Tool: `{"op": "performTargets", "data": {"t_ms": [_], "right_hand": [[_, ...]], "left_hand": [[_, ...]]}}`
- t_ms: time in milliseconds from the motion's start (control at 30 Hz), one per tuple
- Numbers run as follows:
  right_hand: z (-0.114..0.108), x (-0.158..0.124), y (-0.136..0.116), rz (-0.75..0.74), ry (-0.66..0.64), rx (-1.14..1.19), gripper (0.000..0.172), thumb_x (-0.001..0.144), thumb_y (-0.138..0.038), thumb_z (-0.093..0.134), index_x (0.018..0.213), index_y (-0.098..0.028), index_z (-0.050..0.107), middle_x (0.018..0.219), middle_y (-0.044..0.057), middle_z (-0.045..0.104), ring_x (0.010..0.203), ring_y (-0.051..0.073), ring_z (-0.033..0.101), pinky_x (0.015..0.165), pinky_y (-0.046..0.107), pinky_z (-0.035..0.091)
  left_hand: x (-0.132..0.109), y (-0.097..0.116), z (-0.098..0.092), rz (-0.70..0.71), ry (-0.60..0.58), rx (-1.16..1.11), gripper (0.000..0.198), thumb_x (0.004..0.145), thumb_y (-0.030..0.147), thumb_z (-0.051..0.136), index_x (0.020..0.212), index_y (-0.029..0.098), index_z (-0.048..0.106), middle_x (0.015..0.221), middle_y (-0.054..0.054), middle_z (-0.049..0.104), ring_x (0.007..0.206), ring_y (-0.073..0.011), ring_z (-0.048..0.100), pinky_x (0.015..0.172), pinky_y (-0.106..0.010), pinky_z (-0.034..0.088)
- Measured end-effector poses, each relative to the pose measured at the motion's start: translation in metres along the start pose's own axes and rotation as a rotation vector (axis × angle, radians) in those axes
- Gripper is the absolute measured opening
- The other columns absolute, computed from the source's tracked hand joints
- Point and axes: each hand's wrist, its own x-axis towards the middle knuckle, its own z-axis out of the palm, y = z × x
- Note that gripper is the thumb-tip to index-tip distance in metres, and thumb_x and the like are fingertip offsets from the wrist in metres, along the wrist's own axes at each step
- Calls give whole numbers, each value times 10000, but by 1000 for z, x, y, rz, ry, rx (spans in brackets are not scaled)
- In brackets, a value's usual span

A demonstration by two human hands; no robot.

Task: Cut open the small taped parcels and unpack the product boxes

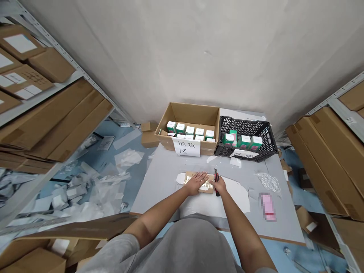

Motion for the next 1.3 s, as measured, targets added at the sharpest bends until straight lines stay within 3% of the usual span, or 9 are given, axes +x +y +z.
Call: {"op": "performTargets", "data": {"t_ms": [133,300,500,667,767,867,1000,1133,1300], "right_hand": [[4,1,0,50,27,-73,340,791,-424,844,940,-227,610,584,-85,603,487,148,605,487,218,452],[5,2,11,37,0,41,379,790,-476,823,886,-251,533,562,-92,563,498,153,600,499,236,472],[-2,-3,30,-35,-54,230,535,688,-578,860,863,-272,456,555,-113,542,450,144,561,467,259,456],[0,0,22,34,-8,255,525,671,-496,887,860,-281,447,539,-108,536,431,147,549,437,264,430],[-2,-1,22,-13,-10,200,507,704,-558,847,884,-278,464,535,-109,537,406,144,541,421,256,408],[-9,-12,39,-108,-75,223,513,811,-749,644,914,-270,490,524,-103,540,395,143,540,422,249,417],[-19,-37,74,-152,-180,243,600,844,-843,501,953,-254,537,503,-101,527,389,137,520,420,239,413],[-20,-49,90,-144,-215,196,678,818,-825,550,1160,-241,590,498,-119,520,371,141,503,413,238,395],[-14,-44,84,-91,-217,189,791,781,-804,579,1326,-231,577,521,-113,554,390,157,556,421,242,417]], "left_hand": [[-2,9,0,-62,66,-49,937,859,606,791,1611,179,430,1686,-226,391,1549,-388,360,1246,-517,283],[7,20,-6,-110,80,-70,680,894,586,789,1411,192,590,1377,-168,599,1304,-345,529,1087,-440,398],[21,29,1,-129,78,-96,593,847,538,842,1277,194,621,1286,-139,618,1247,-334,527,1033,-425,384],[29,33,11,-216,74,-159,631,787,566,885,1240,213,625,1269,-140,614,1232,-358,527,1021,-437,375],[33,32,12,-268,54,-212,632,736,552,923,1191,216,638,1259,-131,615,1222,-362,532,1020,-437,368],[36,32,10,-312,45,-271,624,702,546,938,1154,226,651,1255,-111,622,1221,-355,535,1017,-434,369],[39,35,3,-363,52,-318,424,811,501,853,1091,235,677,1231,-89,639,1236,-335,541,1033,-436,372],[43,37,-5,-421,32,-345,258,865,391,797,1047,239,695,1221,-82,663,1246,-322,554,1028,-436,386],[46,38,-8,-433,14,-358,229,857,349,791,1036,233,708,1232,-90,685,1279,-324,551,1043,-450,388]]}}
